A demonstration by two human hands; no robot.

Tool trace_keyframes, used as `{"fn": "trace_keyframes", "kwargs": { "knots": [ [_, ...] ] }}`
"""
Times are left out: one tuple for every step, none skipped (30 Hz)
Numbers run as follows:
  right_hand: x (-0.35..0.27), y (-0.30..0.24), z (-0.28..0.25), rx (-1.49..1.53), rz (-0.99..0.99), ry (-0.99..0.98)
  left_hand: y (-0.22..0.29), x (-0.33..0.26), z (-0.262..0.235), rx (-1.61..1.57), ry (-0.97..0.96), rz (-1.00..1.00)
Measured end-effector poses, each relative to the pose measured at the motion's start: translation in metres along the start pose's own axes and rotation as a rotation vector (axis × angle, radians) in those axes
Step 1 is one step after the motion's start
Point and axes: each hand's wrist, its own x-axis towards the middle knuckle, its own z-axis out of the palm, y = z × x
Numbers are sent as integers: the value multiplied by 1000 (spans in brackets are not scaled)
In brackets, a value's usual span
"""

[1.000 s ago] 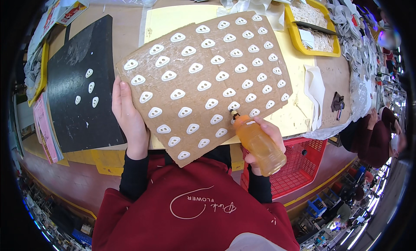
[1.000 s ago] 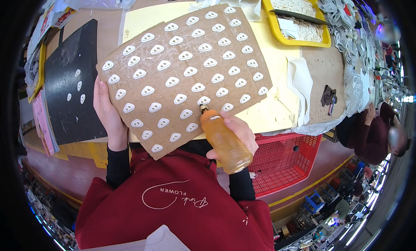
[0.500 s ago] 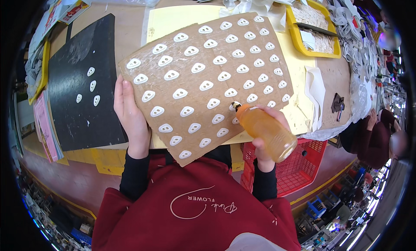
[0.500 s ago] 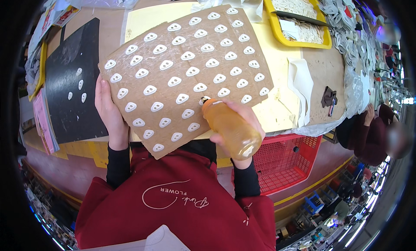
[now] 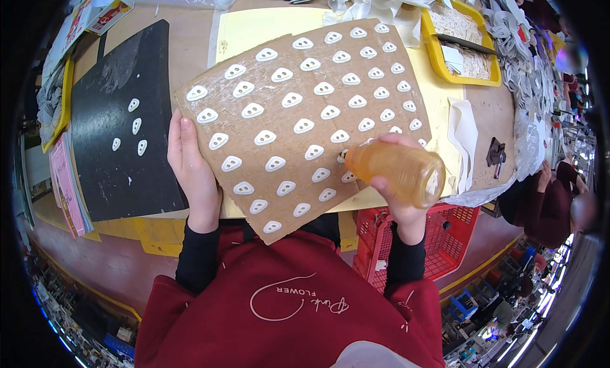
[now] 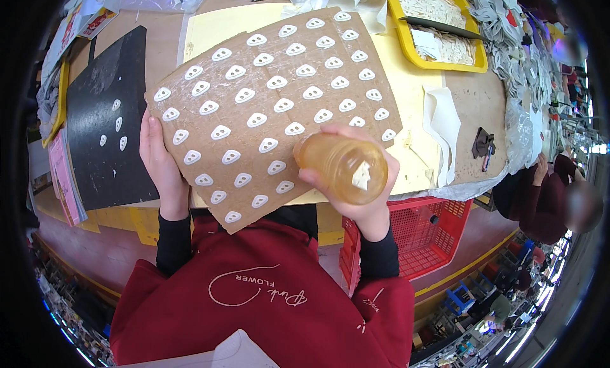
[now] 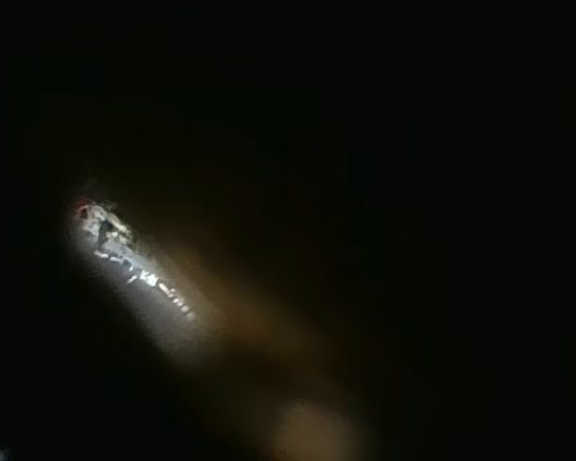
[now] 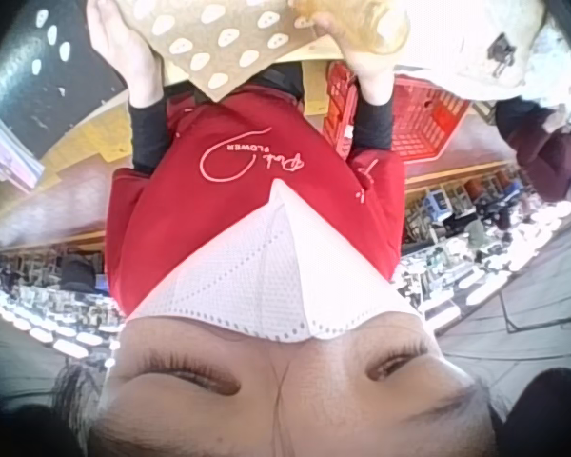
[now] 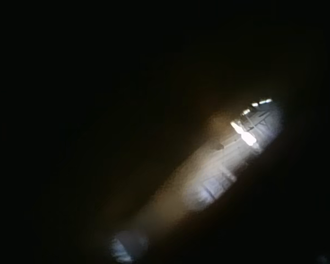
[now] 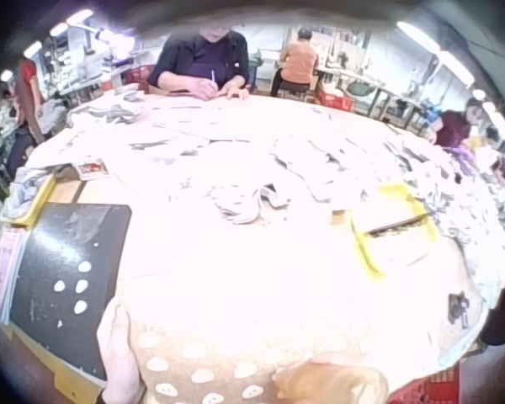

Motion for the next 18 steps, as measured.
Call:
{"fn": "trace_keyframes", "kwargs": {
  "knots": [
    [4, -2, -1, -9, 8, -1, 0, 0, 0, 2, 0, -2],
    [7, -3, -1, -12, 13, -16, 0, 0, 0, -2, 2, -2],
    [10, -4, -1, -16, 18, -29, -1, 0, 0, -6, 3, -2],
    [11, -6, -1, -20, 23, -43, -1, 0, 0, -11, 5, -3],
    [12, -6, -1, -31, 21, -68, -1, 0, 0, -12, -2, -1],
    [13, -7, 0, -43, 19, -92, 0, 0, 0, -14, -9, 0],
    [13, -8, 0, -55, 18, -116, 0, 0, 0, -15, -17, 1],
    [15, -9, 0, -79, 12, -140, 1, 0, 1, -13, -11, -1],
    [17, -11, 0, -103, 6, -164, 1, 0, 1, -10, -5, -4],
    [19, -12, 0, -127, 1, -187, 0, 0, 2, -7, 1, -7],
    [21, -12, 0, -137, -24, -174, 1, 0, 1, -7, 3, -6],
    [23, -11, 0, -146, -48, -160, 1, 0, 1, -8, 5, -5],
    [24, -11, 0, -155, -72, -147, 1, -1, 0, -8, 8, -5],
    [25, -14, -1, -152, -49, -138, 1, -1, 1, -14, 6, -11],
    [26, -17, -2, -149, -25, -129, 1, -1, 1, -20, 5, -17],
    [27, -19, -3, -146, -2, -120, 1, -1, 1, -25, 5, -23],
    [27, -17, -4, -128, 8, -100, 1, 0, 1, -24, -1, -15],
    [25, -14, -6, -110, 18, -80, 1, 0, 0, -23, -6, -8]
  ]
}}
